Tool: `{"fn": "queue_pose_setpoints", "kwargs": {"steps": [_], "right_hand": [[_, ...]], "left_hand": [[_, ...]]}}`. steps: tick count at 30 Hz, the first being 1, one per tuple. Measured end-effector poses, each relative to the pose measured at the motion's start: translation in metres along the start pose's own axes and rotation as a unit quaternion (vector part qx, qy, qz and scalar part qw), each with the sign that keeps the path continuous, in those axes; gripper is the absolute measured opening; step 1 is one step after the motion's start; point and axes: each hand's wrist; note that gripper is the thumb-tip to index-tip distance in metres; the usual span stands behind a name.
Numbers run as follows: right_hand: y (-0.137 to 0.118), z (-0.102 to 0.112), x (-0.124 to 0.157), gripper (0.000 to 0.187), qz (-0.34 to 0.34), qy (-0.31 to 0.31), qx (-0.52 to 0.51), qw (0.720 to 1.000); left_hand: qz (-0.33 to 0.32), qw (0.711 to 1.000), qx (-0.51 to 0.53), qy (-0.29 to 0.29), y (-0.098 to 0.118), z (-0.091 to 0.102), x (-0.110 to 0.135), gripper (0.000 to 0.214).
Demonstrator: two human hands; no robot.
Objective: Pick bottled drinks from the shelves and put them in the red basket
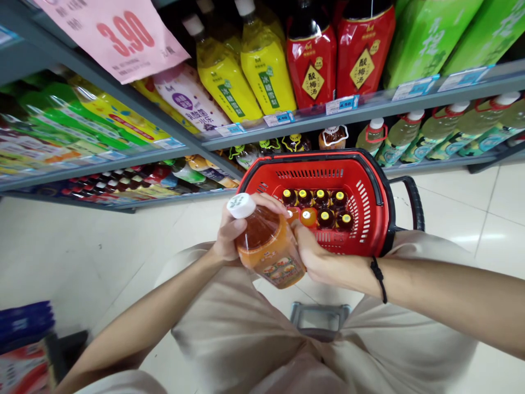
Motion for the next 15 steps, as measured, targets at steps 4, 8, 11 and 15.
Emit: {"fn": "queue_pose_setpoints", "kwargs": {"steps": [4,8,11,15], "right_hand": [[-0.0012,-0.0021,0.0033,0.025,0.000,-0.009,-0.026,1.000],[-0.0008,-0.0019,0.0021,0.025,-0.017,-0.012,-0.023,1.000],[0.0001,-0.0003,-0.0008,0.024,-0.019,-0.007,-0.023,1.000],[-0.0053,-0.0042,0.0046,0.029,-0.034,0.005,-0.002,0.999]], "left_hand": [[-0.005,1.000,0.002,-0.004,-0.0006,0.0004,0.0001,0.049],[-0.006,1.000,0.001,-0.010,-0.0007,0.0006,-0.0002,0.048],[-0.001,1.000,-0.003,-0.005,-0.0006,0.0011,0.0002,0.047],[0.003,1.000,-0.001,0.003,-0.0012,0.0009,0.0011,0.048]]}}
Point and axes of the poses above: each hand's wrist, its own x-axis away from the middle knuckle, its own z-axis out of the back of the hand, y = z × x, and after that the axes turned 7 degrees about -z, right-handed
